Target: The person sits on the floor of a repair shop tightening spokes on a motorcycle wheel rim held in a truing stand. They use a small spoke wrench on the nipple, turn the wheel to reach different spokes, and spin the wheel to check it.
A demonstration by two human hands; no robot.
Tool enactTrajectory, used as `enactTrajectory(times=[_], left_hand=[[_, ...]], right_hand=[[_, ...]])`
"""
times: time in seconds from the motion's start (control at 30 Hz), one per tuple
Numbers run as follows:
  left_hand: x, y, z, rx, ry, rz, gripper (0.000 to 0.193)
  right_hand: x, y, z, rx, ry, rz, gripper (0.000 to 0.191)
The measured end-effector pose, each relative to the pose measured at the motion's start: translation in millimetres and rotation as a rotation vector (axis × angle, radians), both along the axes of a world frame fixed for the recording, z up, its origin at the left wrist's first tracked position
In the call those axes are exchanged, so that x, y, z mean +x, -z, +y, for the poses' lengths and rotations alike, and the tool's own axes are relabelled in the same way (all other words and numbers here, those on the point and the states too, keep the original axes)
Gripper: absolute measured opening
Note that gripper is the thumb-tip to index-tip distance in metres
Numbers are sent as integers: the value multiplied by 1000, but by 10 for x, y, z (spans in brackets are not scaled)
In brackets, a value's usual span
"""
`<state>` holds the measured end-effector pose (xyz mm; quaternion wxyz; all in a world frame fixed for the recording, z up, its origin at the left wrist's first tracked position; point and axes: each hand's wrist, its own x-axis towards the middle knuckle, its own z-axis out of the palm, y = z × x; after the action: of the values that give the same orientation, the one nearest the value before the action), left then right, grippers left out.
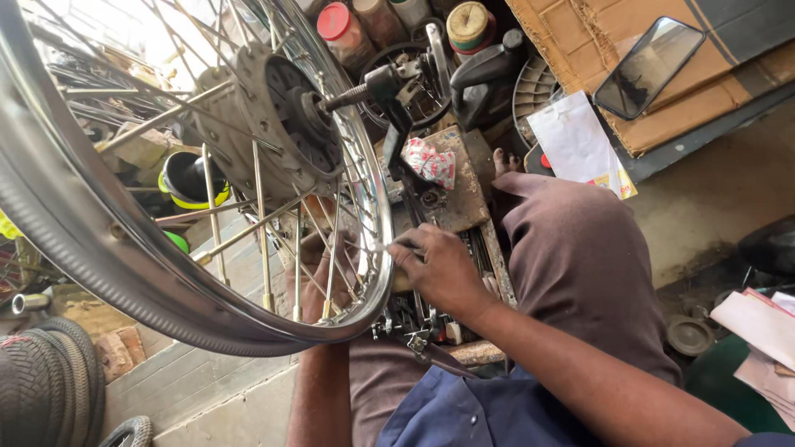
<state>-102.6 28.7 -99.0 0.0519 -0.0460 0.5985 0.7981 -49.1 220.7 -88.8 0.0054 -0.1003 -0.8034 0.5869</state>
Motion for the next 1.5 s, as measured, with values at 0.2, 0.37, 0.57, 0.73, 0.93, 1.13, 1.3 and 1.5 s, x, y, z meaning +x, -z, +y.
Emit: enactTrajectory(times=[0.2, 0.37, 0.57, 0.73, 0.93, 1.13, 1.3, 1.5], left_hand=[[46, -71, 47, 16, 7, 26, 21], [108, -93, 75, -230, 11, 36, 25], [55, 31, 150, 102, -73, -99, 20], [-12, 91, 172, 167, -58, -63, 15], [25, -161, 206, -305, -47, 92, 15], [200, -468, 169, -59, -103, -206, 16], [213, -431, 128, 93, -66, -204, 18], [109, -101, 44, 140, 35, -105, 19]], right_hand=[[63, -165, 26, 69, -104, 109, 26], [85, -154, -71, 89, 3, 96, 25], [-29, -164, -132, 70, -110, 97, 25], [-304, -155, -249, 37, -184, -416, 31], [-358, -121, -281, 296, 105, 114, 26], [-800, 102, -342, 47, 235, 46, 28], [-924, 469, -247, 73, 79, 289, 30], [-258, 660, 318, -661, 469, -390, 29]])
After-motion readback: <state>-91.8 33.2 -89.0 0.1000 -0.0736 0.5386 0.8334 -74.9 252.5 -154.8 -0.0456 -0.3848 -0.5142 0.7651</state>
